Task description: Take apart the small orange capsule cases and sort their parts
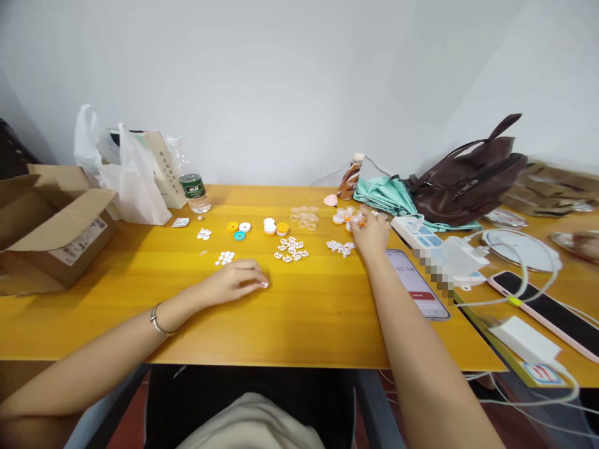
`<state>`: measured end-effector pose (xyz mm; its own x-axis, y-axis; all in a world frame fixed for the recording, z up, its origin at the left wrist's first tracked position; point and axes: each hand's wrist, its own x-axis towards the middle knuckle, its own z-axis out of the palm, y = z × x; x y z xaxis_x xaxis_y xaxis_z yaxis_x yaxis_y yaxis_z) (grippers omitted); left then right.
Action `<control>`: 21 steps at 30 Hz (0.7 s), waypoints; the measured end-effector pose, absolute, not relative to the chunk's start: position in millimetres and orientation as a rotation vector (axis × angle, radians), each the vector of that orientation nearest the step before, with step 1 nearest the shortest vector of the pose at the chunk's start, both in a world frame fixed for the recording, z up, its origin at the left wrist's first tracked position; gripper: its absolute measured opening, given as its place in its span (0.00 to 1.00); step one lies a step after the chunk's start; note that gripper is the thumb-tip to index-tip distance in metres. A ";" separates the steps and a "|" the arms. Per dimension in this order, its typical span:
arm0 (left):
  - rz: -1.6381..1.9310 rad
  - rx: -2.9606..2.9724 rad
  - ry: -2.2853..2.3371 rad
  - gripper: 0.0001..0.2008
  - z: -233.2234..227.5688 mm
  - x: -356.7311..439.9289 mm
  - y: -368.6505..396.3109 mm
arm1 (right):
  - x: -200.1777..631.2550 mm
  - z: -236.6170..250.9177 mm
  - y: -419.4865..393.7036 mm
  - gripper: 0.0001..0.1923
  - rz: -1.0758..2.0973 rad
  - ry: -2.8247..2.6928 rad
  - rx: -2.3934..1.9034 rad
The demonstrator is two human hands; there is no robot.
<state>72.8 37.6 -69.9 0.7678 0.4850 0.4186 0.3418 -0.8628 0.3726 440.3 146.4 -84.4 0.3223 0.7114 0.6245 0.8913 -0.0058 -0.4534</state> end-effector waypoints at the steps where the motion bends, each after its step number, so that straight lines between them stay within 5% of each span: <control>1: 0.795 2.717 0.663 0.10 -68.1 70.9 39.2 | 441.2 -87.4 149.5 0.15 -0.285 -1.448 -1.771; 10: 1.396 2.548 1.339 0.08 -41.4 7.2 85.4 | 431.4 -88.5 157.4 0.10 -0.235 -1.491 -1.759; 16: 0.861 2.267 2.002 0.09 -45.3 -60.5 116.9 | 412.6 -60.0 141.1 0.13 -0.172 -1.414 -1.573; 21: 0.583 2.187 2.117 0.09 -55.1 -75.9 121.1 | 371.3 -24.9 108.4 0.19 0.097 -1.574 -1.284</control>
<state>-75.9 121.1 -55.1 -0.0037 0.9717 0.2363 0.9556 -0.0662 0.2870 371.3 108.4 -24.9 0.1306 0.7495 0.6490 0.6643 0.4198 -0.6185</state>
